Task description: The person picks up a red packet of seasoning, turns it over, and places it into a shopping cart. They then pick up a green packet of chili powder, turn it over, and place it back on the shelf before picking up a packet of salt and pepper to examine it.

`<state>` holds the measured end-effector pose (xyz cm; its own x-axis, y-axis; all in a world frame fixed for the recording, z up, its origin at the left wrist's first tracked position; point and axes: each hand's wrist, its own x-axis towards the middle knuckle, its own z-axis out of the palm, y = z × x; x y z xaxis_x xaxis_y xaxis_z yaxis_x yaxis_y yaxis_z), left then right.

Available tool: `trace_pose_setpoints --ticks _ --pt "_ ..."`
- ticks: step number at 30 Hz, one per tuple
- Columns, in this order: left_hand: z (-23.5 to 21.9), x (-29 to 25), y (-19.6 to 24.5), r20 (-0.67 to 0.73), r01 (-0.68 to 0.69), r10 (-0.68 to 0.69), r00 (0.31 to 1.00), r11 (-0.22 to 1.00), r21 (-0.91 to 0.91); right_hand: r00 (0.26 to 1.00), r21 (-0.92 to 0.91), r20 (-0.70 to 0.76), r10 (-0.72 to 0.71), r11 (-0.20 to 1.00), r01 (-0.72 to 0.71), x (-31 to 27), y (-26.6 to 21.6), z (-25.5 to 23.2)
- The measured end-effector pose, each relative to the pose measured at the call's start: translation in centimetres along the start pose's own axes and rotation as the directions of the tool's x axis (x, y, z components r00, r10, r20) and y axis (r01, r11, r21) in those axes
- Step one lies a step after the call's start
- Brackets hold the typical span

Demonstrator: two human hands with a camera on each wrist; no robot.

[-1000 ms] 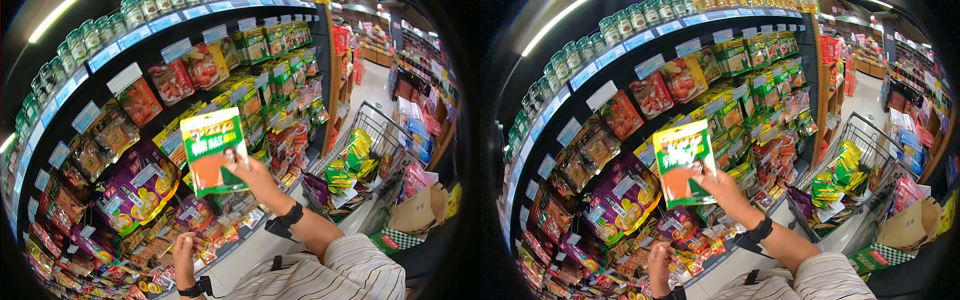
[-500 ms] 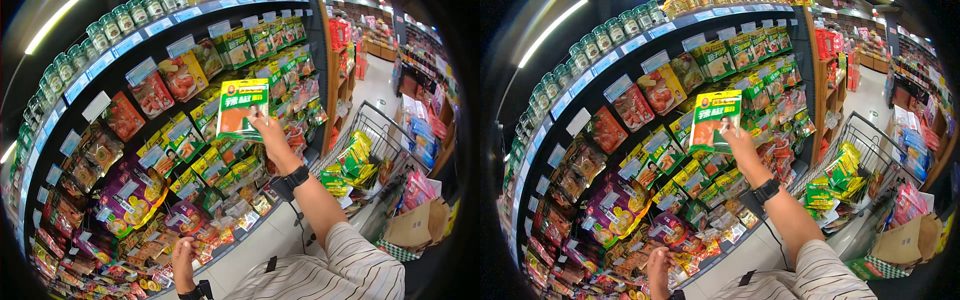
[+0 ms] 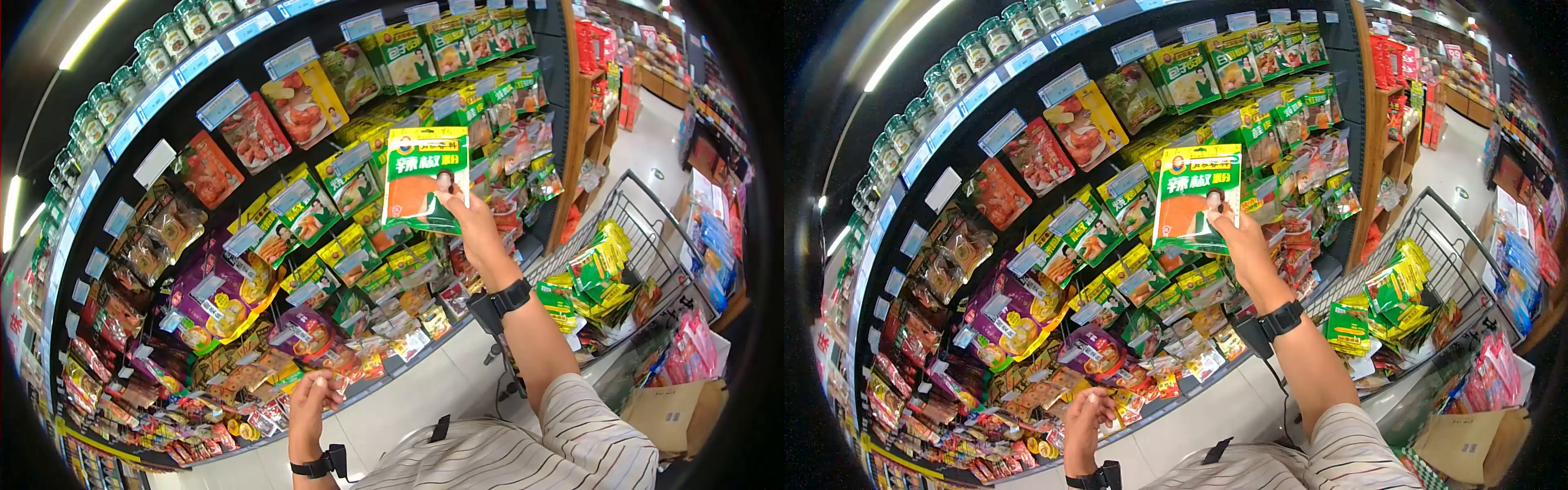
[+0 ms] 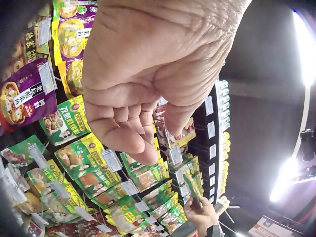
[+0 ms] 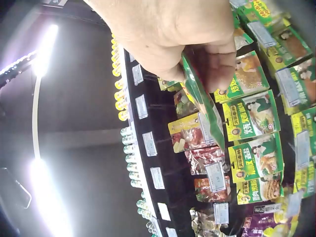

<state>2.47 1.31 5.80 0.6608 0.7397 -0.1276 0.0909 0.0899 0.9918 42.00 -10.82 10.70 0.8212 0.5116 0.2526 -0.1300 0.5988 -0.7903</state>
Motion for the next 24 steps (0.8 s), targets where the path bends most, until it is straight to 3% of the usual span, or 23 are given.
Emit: trace_pose_setpoints --ticks 6,24 --pt "0.4 -0.9 -0.6 -0.008 0.031 -0.031 0.999 0.999 -0.038 0.999 -0.029 0.036 -0.012 1.0 0.013 0.4 2.0 -0.5" --pt "-0.4 -3.2 -1.1 -0.05 0.013 -0.014 0.999 0.999 -0.036 0.991 -0.078 0.133 0.009 0.997 0.001 -2.6 0.9 3.4"
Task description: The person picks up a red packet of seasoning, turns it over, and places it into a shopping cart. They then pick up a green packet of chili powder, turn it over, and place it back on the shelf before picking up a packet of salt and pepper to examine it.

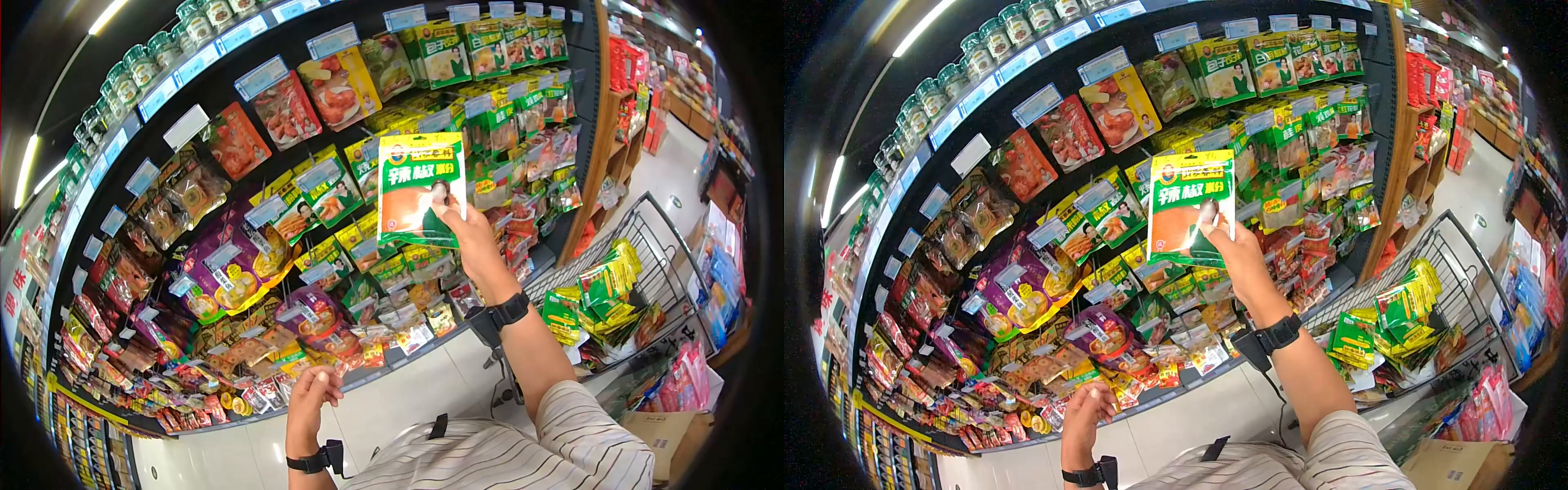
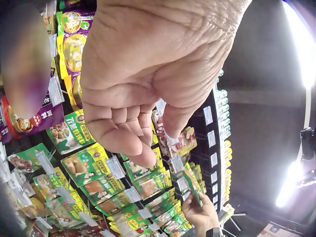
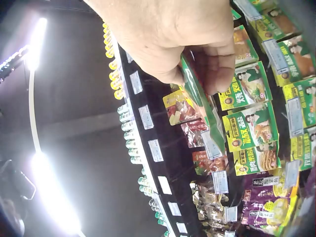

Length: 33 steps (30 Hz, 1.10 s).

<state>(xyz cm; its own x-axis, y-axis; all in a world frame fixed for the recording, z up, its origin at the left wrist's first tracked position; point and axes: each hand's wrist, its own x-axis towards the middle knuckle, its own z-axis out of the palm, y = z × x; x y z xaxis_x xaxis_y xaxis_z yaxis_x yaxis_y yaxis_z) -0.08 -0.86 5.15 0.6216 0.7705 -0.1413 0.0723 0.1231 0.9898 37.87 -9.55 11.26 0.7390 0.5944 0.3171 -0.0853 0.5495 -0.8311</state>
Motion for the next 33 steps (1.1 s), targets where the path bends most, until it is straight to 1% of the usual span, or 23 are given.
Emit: trace_pose_setpoints --ticks 6,9,10,12,14,16,19,20,23,24,27,30,33 --pt "-0.1 -0.4 -0.2 -0.01 0.005 -0.004 1.0 1.0 0.013 1.0 0.062 0.006 0.017 0.998 -0.017 0.2 0.9 -0.5" --pt "0.2 -0.5 -0.2 -0.007 -0.013 0.013 1.0 1.0 0.029 1.0 0.013 0.0 0.006 1.0 -0.006 -0.2 1.3 -0.5" --pt "0.3 -0.7 -0.2 -0.004 -0.022 0.022 1.0 0.999 0.036 0.999 0.034 0.009 0.033 0.999 -0.033 -0.5 1.3 -0.6" --pt "0.5 -1.0 -0.2 -0.013 0.002 -0.002 1.0 1.0 0.023 0.996 0.075 0.028 0.085 0.993 -0.086 -1.1 1.2 -0.7" --pt "0.7 -1.0 -0.2 -0.017 0.011 -0.01 1.0 1.0 0.022 0.996 0.052 0.009 0.086 0.995 -0.086 -1.1 2.3 -1.5" --pt "0.7 -1.0 -0.3 -0.017 0.025 -0.025 1.0 1.0 0.006 0.998 0.04 -0.024 0.059 0.998 -0.058 -1.4 1.9 -1.8" --pt "0.9 -0.8 -0.7 -0.011 0.042 -0.042 0.999 0.999 -0.001 0.999 -0.042 -0.05 0.0 0.999 -0.002 -1.0 2.1 -2.9" --pt "1.0 -0.8 -0.7 -0.007 0.047 -0.047 0.999 0.999 -0.001 0.998 -0.117 -0.063 -0.014 0.993 0.006 -1.2 1.8 -3.3" --pt "1.6 -0.9 -0.8 0.0 0.051 -0.051 0.999 0.999 -0.006 0.983 -0.244 -0.037 -0.18 0.955 0.165 -0.8 0.8 -3.6" --pt "1.8 -0.9 -0.7 0.002 0.05 -0.05 0.999 0.999 -0.002 0.975 -0.197 -0.027 -0.222 0.957 0.212 -0.3 1.2 -3.9" --pt "2.4 -1.0 -0.3 0.007 0.049 -0.049 0.999 0.999 0.002 0.949 -0.409 -0.029 -0.314 0.87 0.275 0.4 1.1 -4.8" --pt "2.7 -1.3 -0.4 -0.002 0.039 -0.039 0.999 0.999 0.016 0.923 -0.499 -0.026 -0.384 0.805 0.321 0.8 0.7 -4.9" --pt "2.8 -1.7 -0.4 -0.012 0.029 -0.029 1.0 0.999 0.022 0.9 -0.697 0.026 -0.434 0.638 0.328 0.6 0.6 -5.0"
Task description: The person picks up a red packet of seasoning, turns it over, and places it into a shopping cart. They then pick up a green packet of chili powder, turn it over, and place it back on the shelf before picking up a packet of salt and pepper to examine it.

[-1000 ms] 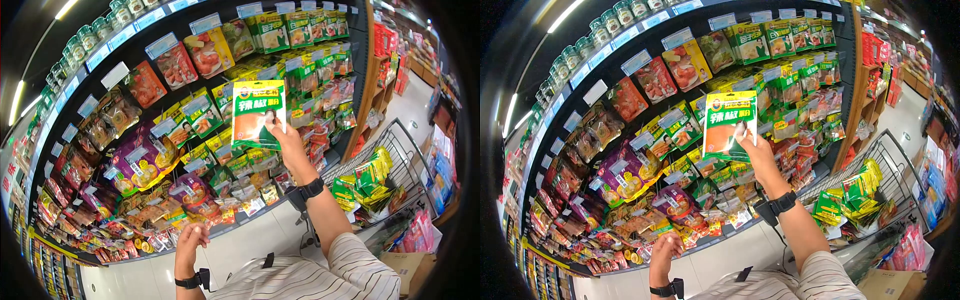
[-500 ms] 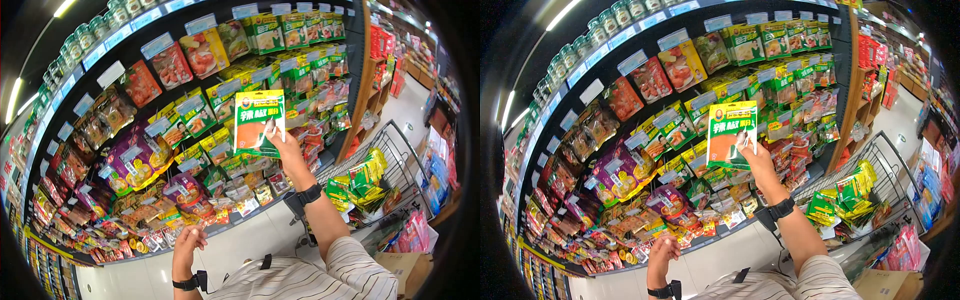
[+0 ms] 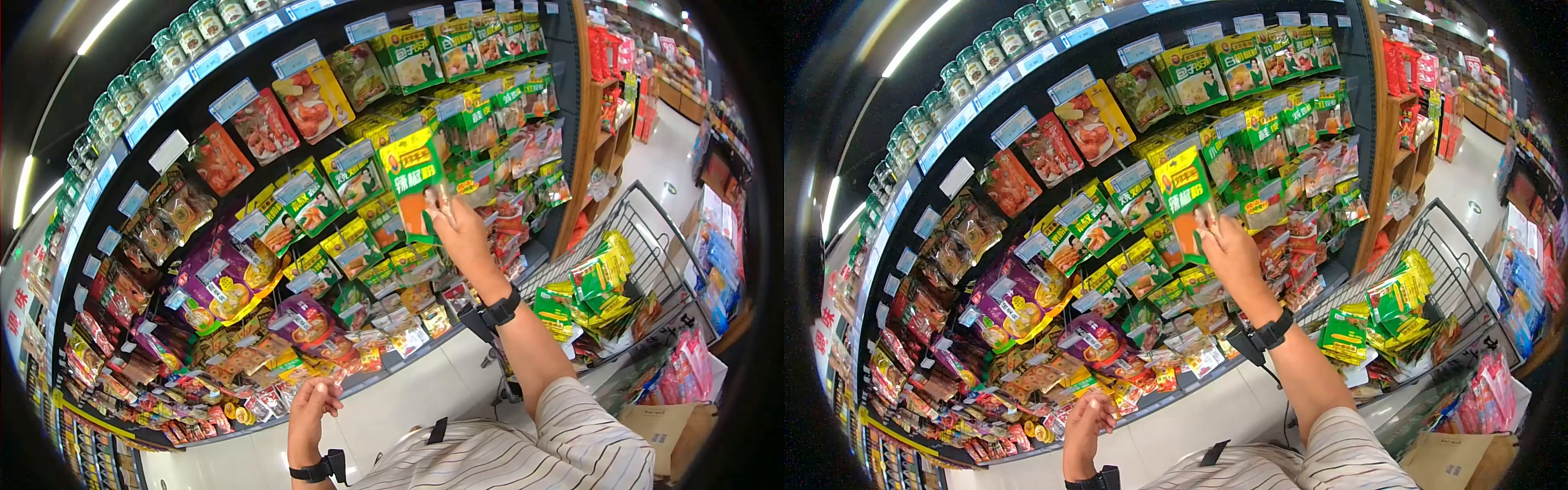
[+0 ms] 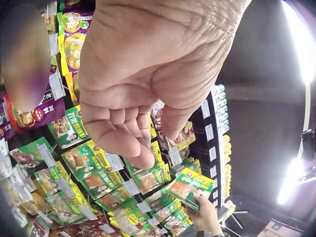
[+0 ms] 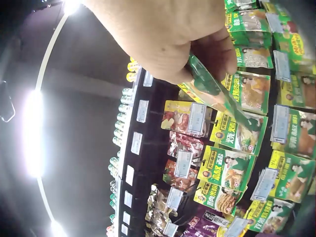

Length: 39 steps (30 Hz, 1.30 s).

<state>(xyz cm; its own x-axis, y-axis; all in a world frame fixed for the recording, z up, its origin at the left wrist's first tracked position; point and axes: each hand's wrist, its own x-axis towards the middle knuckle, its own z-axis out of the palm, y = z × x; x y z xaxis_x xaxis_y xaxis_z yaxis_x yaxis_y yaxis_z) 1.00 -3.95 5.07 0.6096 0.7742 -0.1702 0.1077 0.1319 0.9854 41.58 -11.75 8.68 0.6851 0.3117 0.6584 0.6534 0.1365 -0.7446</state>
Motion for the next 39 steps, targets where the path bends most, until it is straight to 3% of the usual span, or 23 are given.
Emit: trace_pose_setpoints --ticks 10,16,23,33,39 --pt "0.9 -1.2 -0.1 -0.053 0.024 -0.025 0.998 1.0 -0.014 0.998 0.019 0.062 0.024 1.0 -0.025 -1.5 1.1 0.2" --pt "2.1 -1.4 0.0 -0.046 0.014 -0.015 0.999 1.0 -0.013 0.996 0.053 -0.049 -0.073 0.996 0.076 1.6 -0.4 -2.3" --pt "2.2 -1.7 -1.1 -0.073 0.002 -0.001 0.997 1.0 0.014 0.977 -0.146 -0.133 -0.164 0.979 0.145 6.0 3.0 -3.5" --pt "2.7 -3.3 -1.3 -0.073 -0.004 0.004 0.997 1.0 -0.005 0.995 -0.19 -0.042 -0.092 0.978 0.083 3.1 2.9 -5.0" --pt "3.2 -2.8 -1.8 -0.02 0.022 -0.021 1.0 1.0 0.002 0.995 -0.069 -0.062 -0.079 0.995 0.075 1.2 1.3 -6.4"
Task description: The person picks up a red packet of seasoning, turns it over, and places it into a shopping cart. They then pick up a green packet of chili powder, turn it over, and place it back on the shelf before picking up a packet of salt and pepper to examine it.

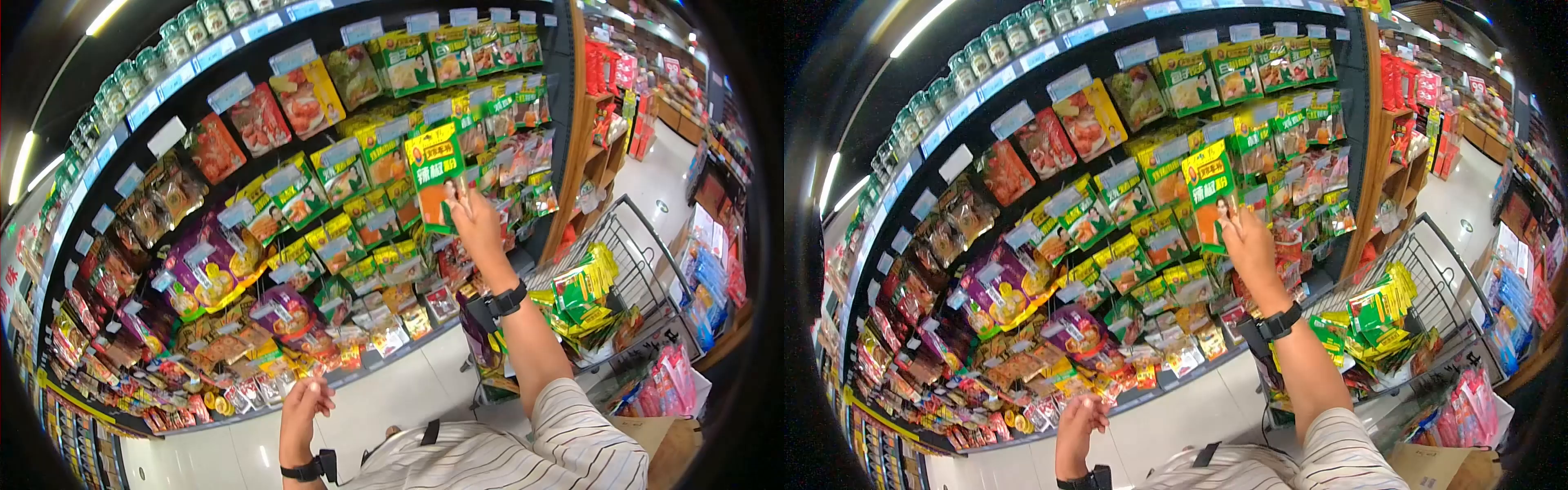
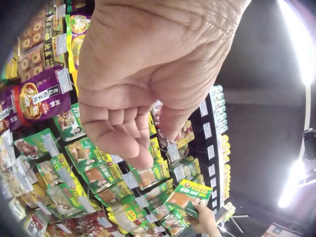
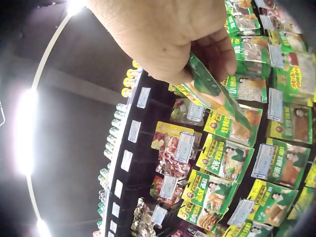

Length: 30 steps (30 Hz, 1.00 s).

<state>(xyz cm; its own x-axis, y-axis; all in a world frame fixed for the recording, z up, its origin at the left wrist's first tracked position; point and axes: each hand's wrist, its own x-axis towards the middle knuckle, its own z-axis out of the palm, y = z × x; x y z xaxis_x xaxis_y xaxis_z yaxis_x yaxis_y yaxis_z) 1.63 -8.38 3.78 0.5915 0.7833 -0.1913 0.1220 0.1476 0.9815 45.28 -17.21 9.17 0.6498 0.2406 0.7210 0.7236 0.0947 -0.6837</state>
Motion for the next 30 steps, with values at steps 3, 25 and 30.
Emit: trace_pose_setpoints --ticks 3,25,30 --pt "0.1 0.4 -0.5 0.036 -0.029 0.029 0.999 1.0 0.0 0.995 -0.124 0.067 0.074 0.99 -0.066 -1.2 1.9 -0.9" --pt "-0.1 -0.9 -0.5 0.061 -0.012 0.011 0.998 1.0 0.007 0.942 -0.18 0.23 0.243 0.962 -0.204 -9.2 3.6 -2.3" --pt "-0.1 -1.1 -0.3 0.06 0.009 -0.012 0.998 0.999 0.041 0.917 -0.273 0.271 0.294 0.937 -0.22 -12.2 5.1 -1.5"
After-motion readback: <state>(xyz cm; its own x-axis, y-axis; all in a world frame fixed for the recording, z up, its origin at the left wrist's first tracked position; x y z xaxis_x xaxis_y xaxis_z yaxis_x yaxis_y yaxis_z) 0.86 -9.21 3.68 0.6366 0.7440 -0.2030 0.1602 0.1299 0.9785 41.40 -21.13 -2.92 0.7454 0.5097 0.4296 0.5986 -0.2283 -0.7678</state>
